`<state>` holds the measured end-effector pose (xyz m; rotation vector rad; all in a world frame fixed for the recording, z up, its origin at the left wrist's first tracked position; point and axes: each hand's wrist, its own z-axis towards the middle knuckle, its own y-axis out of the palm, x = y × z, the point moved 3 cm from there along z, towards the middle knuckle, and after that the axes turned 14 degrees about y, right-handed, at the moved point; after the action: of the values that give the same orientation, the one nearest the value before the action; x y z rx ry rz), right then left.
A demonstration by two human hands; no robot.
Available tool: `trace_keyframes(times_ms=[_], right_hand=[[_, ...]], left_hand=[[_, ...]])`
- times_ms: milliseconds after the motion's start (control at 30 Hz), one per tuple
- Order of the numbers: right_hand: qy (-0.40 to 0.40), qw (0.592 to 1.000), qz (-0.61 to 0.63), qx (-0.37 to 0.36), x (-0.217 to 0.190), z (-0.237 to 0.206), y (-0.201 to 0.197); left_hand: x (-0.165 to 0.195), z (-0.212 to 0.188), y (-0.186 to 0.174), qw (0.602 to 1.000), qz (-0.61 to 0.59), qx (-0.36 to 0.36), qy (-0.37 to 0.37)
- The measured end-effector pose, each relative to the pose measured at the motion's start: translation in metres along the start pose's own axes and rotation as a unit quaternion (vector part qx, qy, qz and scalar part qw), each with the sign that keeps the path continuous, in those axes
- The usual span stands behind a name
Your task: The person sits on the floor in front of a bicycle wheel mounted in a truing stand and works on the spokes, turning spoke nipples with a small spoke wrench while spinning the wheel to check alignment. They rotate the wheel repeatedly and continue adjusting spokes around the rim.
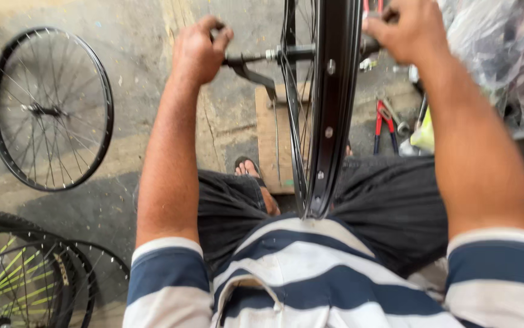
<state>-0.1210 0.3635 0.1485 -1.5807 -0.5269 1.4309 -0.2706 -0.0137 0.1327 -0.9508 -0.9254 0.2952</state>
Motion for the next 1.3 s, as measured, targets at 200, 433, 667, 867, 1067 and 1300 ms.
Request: trace_keyframes(times_ms=[200, 433, 667, 867, 1067, 1300], right_hand=[[-0.071, 0.985, 0.023, 0.154, -0.013, -0.02, -0.004], [-0.019, 1.0, -0.012, 0.005, 0.004, -0.002, 0.003], [-0.013, 0.981, 0.02, 0.19, 0.002, -0.013, 0.01], [-0.033, 0.99, -0.111, 0.086, 0.011, 0.004, 0.006], [-0.133, 0.983, -0.075, -0.106, -0.026, -0.017, 0.033], [-0.178, 0.978, -0.078, -0.081, -0.041, -0.019, 0.032]], left_hand=[[0.002, -0.001, -0.001, 1.0, -0.011, 0.001, -0.006], [-0.005, -0.002, 0.003, 0.999, -0.018, -0.007, -0.035], [-0.003, -0.002, 0.004, 0.997, 0.051, 0.029, 0.044], [0.028, -0.008, -0.007, 0.987, 0.083, 0.073, 0.12], [0.077, -0.038, 0.015, 0.958, 0.067, 0.024, 0.279], [0.069, -0.033, 0.03, 0.974, 0.063, 0.015, 0.218]])
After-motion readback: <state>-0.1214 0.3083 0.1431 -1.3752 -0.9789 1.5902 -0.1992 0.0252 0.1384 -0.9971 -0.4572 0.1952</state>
